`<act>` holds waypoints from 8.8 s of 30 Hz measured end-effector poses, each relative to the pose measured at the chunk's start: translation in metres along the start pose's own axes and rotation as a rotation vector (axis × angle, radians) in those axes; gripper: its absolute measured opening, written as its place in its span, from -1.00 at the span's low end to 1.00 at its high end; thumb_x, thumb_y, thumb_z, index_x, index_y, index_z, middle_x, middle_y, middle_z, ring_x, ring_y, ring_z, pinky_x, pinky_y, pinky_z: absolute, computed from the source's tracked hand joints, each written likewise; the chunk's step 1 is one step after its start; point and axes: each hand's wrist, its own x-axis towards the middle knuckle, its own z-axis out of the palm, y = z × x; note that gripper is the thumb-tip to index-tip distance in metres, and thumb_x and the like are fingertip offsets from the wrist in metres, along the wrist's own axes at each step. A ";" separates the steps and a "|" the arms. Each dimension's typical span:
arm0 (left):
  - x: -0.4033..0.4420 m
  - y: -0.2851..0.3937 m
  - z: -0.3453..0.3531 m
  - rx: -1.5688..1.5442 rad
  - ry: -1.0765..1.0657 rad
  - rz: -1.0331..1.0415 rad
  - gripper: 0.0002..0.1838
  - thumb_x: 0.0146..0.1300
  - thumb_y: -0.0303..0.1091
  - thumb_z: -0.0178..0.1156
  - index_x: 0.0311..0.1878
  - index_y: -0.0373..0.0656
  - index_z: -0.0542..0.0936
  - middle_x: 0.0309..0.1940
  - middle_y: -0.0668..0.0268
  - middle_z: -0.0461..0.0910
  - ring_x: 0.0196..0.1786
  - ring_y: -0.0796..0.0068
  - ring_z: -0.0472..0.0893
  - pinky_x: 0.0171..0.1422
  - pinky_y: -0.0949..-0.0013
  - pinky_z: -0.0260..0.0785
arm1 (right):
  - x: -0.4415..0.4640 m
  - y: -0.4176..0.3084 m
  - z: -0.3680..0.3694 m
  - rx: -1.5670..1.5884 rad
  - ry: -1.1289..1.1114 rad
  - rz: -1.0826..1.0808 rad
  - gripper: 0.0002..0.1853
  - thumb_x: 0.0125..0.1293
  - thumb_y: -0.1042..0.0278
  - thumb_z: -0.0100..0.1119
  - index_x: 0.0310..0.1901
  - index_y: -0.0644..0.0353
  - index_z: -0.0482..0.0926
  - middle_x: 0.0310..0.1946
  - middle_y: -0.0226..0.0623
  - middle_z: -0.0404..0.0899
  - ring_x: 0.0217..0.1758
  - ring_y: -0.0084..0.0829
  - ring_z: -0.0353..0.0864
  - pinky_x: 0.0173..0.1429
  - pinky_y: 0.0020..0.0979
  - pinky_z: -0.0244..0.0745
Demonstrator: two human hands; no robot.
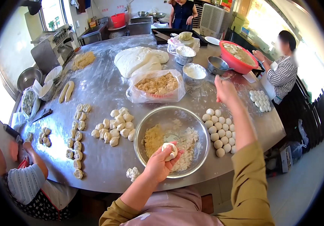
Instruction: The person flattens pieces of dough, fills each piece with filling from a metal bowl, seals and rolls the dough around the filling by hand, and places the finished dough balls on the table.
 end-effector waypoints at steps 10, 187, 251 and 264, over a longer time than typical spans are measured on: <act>-0.001 0.004 -0.007 -0.102 0.030 -0.009 -0.58 0.56 -0.11 -0.21 0.14 -0.29 0.41 -0.04 0.09 0.50 0.11 0.18 0.53 0.23 0.29 0.45 | 0.095 0.009 -0.033 0.110 0.028 0.220 -0.40 0.47 -0.21 -0.28 -0.37 0.24 0.45 -0.67 -0.37 0.36 -0.74 -0.47 0.33 -0.62 -0.37 0.36; -0.024 0.033 0.002 0.780 -0.281 0.935 -0.35 0.39 0.22 -0.05 -0.30 -0.30 0.62 -0.33 0.15 0.68 -0.09 0.13 0.66 0.37 -0.10 0.26 | -0.224 -0.035 0.134 0.921 -0.440 -0.363 -0.36 0.50 -0.27 -0.37 0.09 0.22 0.40 -0.24 -0.32 0.54 -0.28 -0.56 0.52 -0.22 -0.51 0.43; -0.066 0.044 -0.040 1.581 0.068 0.555 -0.84 -0.02 -0.58 0.22 -0.30 -0.27 0.61 -0.43 0.17 0.59 -0.35 0.25 0.60 -0.23 0.28 0.43 | -0.228 -0.047 0.134 0.228 -0.242 -0.787 -0.90 0.18 0.44 0.27 -0.35 0.14 0.51 -0.48 -0.30 0.53 -0.42 -0.22 0.49 -0.31 -0.25 0.42; -0.152 0.072 -0.112 0.313 0.350 0.471 -0.78 0.44 -0.17 0.08 -0.04 -0.09 0.55 -0.07 0.19 0.59 -0.22 0.37 0.63 -0.31 0.34 0.47 | -0.273 -0.033 0.225 0.153 -0.223 -0.940 -0.69 0.21 0.51 0.20 0.01 0.30 0.56 -0.12 -0.17 0.61 -0.10 -0.23 0.63 -0.03 -0.30 0.55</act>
